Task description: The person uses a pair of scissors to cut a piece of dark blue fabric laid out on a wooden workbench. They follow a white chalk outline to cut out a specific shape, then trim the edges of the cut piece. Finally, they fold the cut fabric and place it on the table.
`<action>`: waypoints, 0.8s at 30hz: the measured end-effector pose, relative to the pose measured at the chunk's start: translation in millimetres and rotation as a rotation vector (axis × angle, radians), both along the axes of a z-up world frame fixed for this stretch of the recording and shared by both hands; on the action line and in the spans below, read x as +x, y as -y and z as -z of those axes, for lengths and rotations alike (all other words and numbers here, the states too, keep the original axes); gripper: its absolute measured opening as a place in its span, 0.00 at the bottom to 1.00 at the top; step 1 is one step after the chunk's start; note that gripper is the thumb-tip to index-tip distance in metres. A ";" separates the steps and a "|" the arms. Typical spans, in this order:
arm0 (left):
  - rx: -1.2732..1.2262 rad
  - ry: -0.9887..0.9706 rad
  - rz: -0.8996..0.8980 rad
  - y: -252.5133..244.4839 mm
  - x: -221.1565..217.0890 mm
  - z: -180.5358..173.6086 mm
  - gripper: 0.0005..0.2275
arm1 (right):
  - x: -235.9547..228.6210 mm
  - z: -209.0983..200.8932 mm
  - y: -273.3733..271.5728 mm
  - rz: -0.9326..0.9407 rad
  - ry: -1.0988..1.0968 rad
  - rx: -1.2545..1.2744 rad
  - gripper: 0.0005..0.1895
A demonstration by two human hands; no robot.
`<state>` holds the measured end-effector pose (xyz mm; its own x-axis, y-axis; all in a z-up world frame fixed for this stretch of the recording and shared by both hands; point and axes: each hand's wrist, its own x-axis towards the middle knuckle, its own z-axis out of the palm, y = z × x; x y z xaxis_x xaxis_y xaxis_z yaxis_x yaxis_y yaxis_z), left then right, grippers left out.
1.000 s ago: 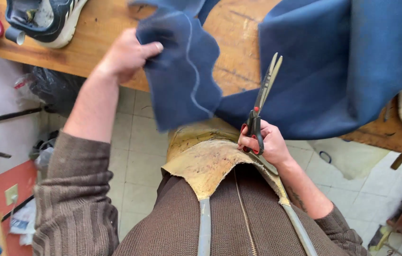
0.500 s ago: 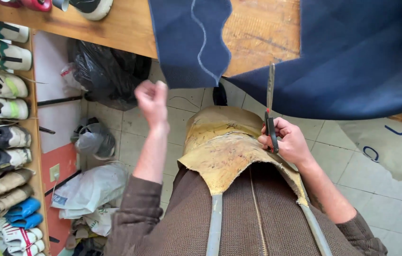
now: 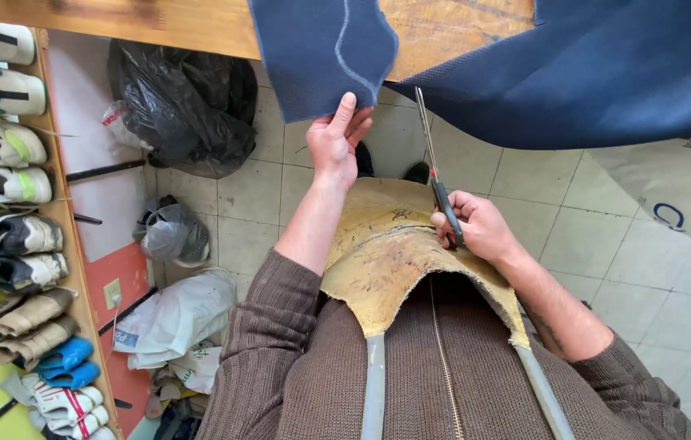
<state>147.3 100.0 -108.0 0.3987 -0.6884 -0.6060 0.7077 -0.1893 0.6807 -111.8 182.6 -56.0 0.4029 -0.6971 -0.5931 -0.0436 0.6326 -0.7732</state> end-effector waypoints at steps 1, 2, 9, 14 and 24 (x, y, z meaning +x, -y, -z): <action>0.004 -0.002 0.006 -4.0 3.3 -1.9 0.08 | 3.1 3.0 -1.1 0.006 -0.002 0.004 0.13; 0.028 -0.011 0.015 -8.0 5.7 -2.9 0.08 | 5.8 5.9 -3.2 0.006 0.001 0.036 0.13; 0.088 -0.142 0.125 -17.7 18.4 -13.0 0.08 | 41.8 18.5 -19.2 0.012 -0.021 0.126 0.14; 0.094 -0.152 0.173 -19.8 17.0 -19.7 0.07 | 69.1 7.8 -13.7 0.004 -0.029 0.135 0.14; 0.063 -0.115 0.200 -22.6 11.2 -29.8 0.08 | 80.1 -5.3 -1.7 0.029 0.043 0.107 0.15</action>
<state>158.5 122.6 -78.2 0.1843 -0.7062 -0.6836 0.7240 -0.3729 0.5803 -31.6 184.3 -50.7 0.4096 -0.6425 -0.6476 0.0077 0.7123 -0.7019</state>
